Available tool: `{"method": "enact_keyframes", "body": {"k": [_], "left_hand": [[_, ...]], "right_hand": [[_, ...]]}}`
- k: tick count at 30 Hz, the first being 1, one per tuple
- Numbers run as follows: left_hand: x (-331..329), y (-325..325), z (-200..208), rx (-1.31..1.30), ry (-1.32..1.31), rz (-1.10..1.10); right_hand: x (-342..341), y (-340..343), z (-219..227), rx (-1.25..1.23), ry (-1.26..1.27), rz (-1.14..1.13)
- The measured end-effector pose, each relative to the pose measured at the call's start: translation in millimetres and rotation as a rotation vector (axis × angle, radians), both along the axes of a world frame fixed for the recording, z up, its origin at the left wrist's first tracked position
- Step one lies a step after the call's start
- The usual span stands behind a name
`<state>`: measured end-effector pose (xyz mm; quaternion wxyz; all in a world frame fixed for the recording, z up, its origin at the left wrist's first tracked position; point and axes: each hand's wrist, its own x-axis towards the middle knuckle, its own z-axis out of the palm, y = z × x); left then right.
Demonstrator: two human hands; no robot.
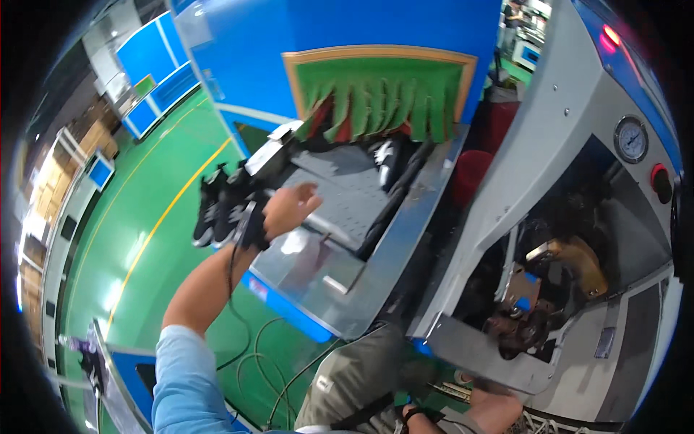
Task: Operating a toe-lasting machine to shape and attach the upper part of shoes to their insoles.
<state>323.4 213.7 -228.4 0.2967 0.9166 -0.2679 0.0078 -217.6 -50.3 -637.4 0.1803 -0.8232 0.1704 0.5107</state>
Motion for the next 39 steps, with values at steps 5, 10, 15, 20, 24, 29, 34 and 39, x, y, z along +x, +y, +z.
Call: {"method": "enact_keyframes", "body": {"k": [5, 10, 15, 20, 24, 29, 34, 39], "left_hand": [[107.1, -171.9, -51.7, -0.196, 0.375, 0.205], [105.5, -225.5, -95.2, -0.06, 0.166, 0.402], [89.2, -175.3, -70.8, -0.074, 0.123, 0.215], [-45.5, -109.0, -31.4, -0.671, 0.438, -0.01], [-215.7, -7.2, 43.1, -0.861, 0.506, 0.033], [-338.2, 0.9, -1.5, -0.815, 0.389, -0.429], [-385.9, -39.9, -20.5, -1.016, 1.357, -0.458], [-414.1, -89.4, -29.6, -1.02, 1.221, -0.423]], "right_hand": [[20.3, -4.1, 16.3, 0.008, -0.003, -0.084], [36.8, -4.5, 34.8, 0.006, -0.032, -0.121], [31.1, 17.5, 35.4, -0.037, -0.099, -0.158], [0.0, 47.8, 30.5, -0.116, -0.23, -0.178], [60.9, 37.9, 145.3, 0.348, -0.627, -0.558], [73.4, 72.6, 378.7, 1.186, -1.546, -0.925], [54.5, 84.0, 420.8, 1.043, -1.793, -1.101], [17.6, 78.4, 397.5, 0.764, -1.811, -0.985]]}}
